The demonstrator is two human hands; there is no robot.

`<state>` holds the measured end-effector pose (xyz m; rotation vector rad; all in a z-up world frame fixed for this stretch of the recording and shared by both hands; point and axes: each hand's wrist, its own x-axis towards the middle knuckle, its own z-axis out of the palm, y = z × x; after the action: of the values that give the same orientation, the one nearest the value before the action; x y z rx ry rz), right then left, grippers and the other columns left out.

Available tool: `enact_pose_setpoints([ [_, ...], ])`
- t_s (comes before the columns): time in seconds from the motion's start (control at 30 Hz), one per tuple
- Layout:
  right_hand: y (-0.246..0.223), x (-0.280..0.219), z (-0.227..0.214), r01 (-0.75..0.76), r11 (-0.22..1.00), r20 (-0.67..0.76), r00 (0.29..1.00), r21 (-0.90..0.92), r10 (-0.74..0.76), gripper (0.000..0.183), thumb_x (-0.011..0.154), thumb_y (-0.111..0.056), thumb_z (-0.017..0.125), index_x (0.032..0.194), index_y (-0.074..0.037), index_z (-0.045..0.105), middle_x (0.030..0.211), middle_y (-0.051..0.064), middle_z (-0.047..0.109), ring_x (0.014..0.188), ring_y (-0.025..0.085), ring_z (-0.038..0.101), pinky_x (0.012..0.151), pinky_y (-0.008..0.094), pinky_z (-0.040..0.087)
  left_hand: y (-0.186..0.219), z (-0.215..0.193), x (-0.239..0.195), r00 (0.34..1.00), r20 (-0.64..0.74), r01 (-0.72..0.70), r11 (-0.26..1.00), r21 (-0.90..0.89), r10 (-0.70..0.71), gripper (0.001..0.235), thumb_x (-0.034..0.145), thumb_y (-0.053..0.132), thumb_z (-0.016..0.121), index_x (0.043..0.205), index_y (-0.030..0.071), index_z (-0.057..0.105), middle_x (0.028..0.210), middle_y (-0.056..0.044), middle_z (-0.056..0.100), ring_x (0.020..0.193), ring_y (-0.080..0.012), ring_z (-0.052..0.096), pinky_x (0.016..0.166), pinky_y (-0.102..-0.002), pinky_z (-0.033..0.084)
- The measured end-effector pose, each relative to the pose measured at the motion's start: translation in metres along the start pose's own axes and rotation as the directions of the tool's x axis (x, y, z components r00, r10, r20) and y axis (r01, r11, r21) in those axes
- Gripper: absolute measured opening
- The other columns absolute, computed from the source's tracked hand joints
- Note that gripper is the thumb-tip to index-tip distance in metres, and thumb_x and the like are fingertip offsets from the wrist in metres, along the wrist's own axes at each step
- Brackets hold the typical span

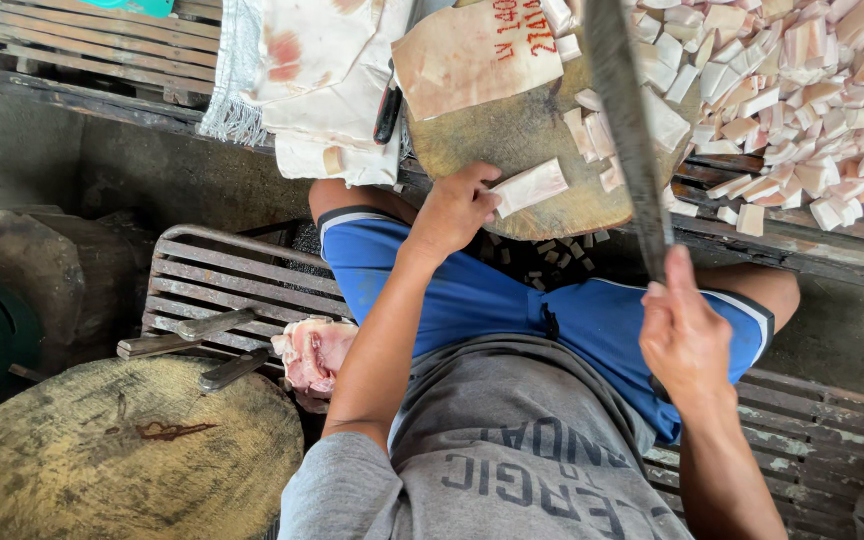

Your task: The person uses a large knife to chop pieces of animal fat on a wooden cutting board, placing the smaller pieces into a pile.

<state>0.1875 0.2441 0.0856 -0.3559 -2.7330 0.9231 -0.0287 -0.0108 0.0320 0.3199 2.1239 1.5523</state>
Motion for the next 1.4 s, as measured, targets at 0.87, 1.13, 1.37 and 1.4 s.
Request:
enact_pose_setpoints([
  [0.87,-0.005,-0.014,0.007,0.339,0.940,-0.236,0.911,-0.035,-0.338,0.056,0.110,-0.002,0.057,0.161,-0.015,0.038,0.105,0.017,0.073,0.085,0.027,0.072,0.080,0.036,0.062,0.008,0.004,-0.004,0.988,-0.112,-0.072,0.956,0.285,0.108,0.015,0.086,0.018,0.071,0.093,0.006,0.076,0.088,-0.014,0.076,0.085,-0.0344,0.073,0.075,-0.042,0.057],
  [1.13,0.001,-0.006,-0.006,0.095,0.988,0.127,0.989,-0.120,-0.080,0.063,0.099,0.001,0.066,0.158,-0.013,0.049,0.085,0.018,0.068,0.067,0.033,0.065,0.062,0.043,0.054,0.004,0.007,-0.003,0.985,-0.128,-0.077,0.964,0.253,0.113,0.015,0.085,0.017,0.072,0.095,0.006,0.076,0.088,-0.015,0.075,0.084,-0.0328,0.074,0.075,-0.041,0.057],
  [1.37,-0.005,-0.023,-0.022,0.301,0.948,-0.280,0.924,0.104,-0.262,0.057,0.098,0.000,0.062,0.152,-0.013,0.049,0.099,0.022,0.070,0.075,0.033,0.067,0.067,0.042,0.056,0.001,0.017,-0.007,0.993,-0.116,0.040,0.997,0.064,-0.032,0.015,0.087,0.016,0.067,0.091,0.002,0.071,0.084,-0.014,0.076,0.075,-0.0276,0.078,0.071,-0.036,0.060],
  [1.4,-0.004,-0.021,-0.008,0.376,0.926,-0.246,0.899,0.014,-0.361,0.057,0.096,0.000,0.063,0.150,-0.013,0.050,0.101,0.024,0.070,0.077,0.036,0.068,0.068,0.043,0.056,0.001,0.019,-0.008,0.992,-0.127,0.022,0.997,0.077,-0.012,0.015,0.087,0.015,0.068,0.090,0.001,0.071,0.083,-0.014,0.075,0.075,-0.0279,0.078,0.071,-0.037,0.059],
])
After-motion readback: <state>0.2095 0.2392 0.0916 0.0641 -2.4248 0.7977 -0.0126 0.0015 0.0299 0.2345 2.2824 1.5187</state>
